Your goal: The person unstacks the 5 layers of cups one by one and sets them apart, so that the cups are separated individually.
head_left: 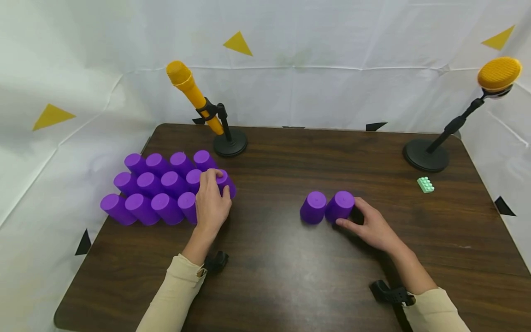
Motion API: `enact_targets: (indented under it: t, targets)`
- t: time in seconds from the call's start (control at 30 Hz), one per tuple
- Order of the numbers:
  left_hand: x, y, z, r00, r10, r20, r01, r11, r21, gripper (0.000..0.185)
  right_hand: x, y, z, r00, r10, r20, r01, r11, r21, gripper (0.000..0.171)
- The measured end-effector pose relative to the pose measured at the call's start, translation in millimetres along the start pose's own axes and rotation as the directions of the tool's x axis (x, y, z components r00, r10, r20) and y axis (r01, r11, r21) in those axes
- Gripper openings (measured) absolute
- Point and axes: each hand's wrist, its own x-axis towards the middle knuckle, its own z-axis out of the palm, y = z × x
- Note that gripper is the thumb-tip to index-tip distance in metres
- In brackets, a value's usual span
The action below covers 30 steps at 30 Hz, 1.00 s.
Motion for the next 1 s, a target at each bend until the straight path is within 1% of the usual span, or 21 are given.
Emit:
enact_targets:
  t: [0.17, 0.33, 0.43, 0.57, 0.63, 0.67, 0.73, 0.77, 0.83, 0.87, 0.93, 1.0]
  targets:
    - [2.3, 2.9, -1.7, 1.0, 0.005, 0.009, -0.005, 1.0, 0.007, 0.033, 0, 1, 0, 1.0, 0.0, -0.004, 0.0, 1.0, -0.003, 0.055]
    - [6.7, 10.8, -6.6, 0.999, 0.038, -0.031, -0.037, 0.999, 0.028, 0.034, 0, 2, 0, 1.0, -0.012, -0.012, 0.011, 1.0, -0.005, 0.055]
    - [8.1, 20.3, -10.8, 0.994, 0.079, -0.071, -0.076, 0.996, 0.044, 0.034, 0, 1, 1, 1.0, -0.016, -0.013, 0.016, 1.0, -0.003, 0.054]
    - [5.8, 39.3, -13.1, 0.978, 0.175, -0.113, -0.172, 0.984, 0.036, 0.041, 1, 1, 1, 1.0, -0.017, -0.014, 0.017, 1.0, -0.002, 0.054]
    - [2.3, 51.0, -10.9, 0.967, 0.234, -0.101, -0.235, 0.972, -0.003, 0.047, 1, 1, 2, 1.0, -0.018, -0.013, 0.018, 1.0, -0.003, 0.054]
    - [-0.6, 57.0, -8.7, 0.962, 0.262, -0.078, -0.265, 0.964, -0.034, 0.05, 1, 0, 2, 1.0, -0.017, -0.012, 0.017, 1.0, -0.002, 0.055]
    - [-7.9, 69.4, -2.0, 0.95, 0.312, -0.001, -0.311, 0.945, -0.103, 0.055, 1, 0, 1, 1.0, -0.016, -0.014, 0.016, 1.0, -0.001, 0.055]
    - [-12.2, 75.4, 2.2, 0.941, 0.335, 0.051, -0.325, 0.935, -0.141, 0.057, 1, 1, 1, 1.0, -0.016, -0.016, 0.016, 1.0, 0.0, 0.055]
    - [-21.5, 86.5, 11.5, 0.912, 0.376, 0.167, -0.339, 0.917, -0.213, 0.06, 1, 1, 1, 1.0, -0.013, -0.017, 0.013, 1.0, 0.001, 0.055]
    - [-26.4, 91.2, 16.3, 0.892, 0.392, 0.226, -0.339, 0.909, -0.242, 0.061, 1, 1, 1, 1.0, -0.01, -0.017, 0.01, 1.0, 0.003, 0.055]
    - [-34.9, 98.5, 26.6, 0.84, 0.428, 0.333, -0.341, 0.894, -0.29, 0.062, 1, 1, 1, 1.0, -0.007, -0.015, 0.007, 1.0, 0.003, 0.056]
    - [-41.3, 103.6, 36.2, 0.794, 0.447, 0.413, -0.328, 0.886, -0.329, 0.062, 1, 1, 1, 1.0, -0.005, -0.01, 0.005, 1.0, 0.005, 0.057]
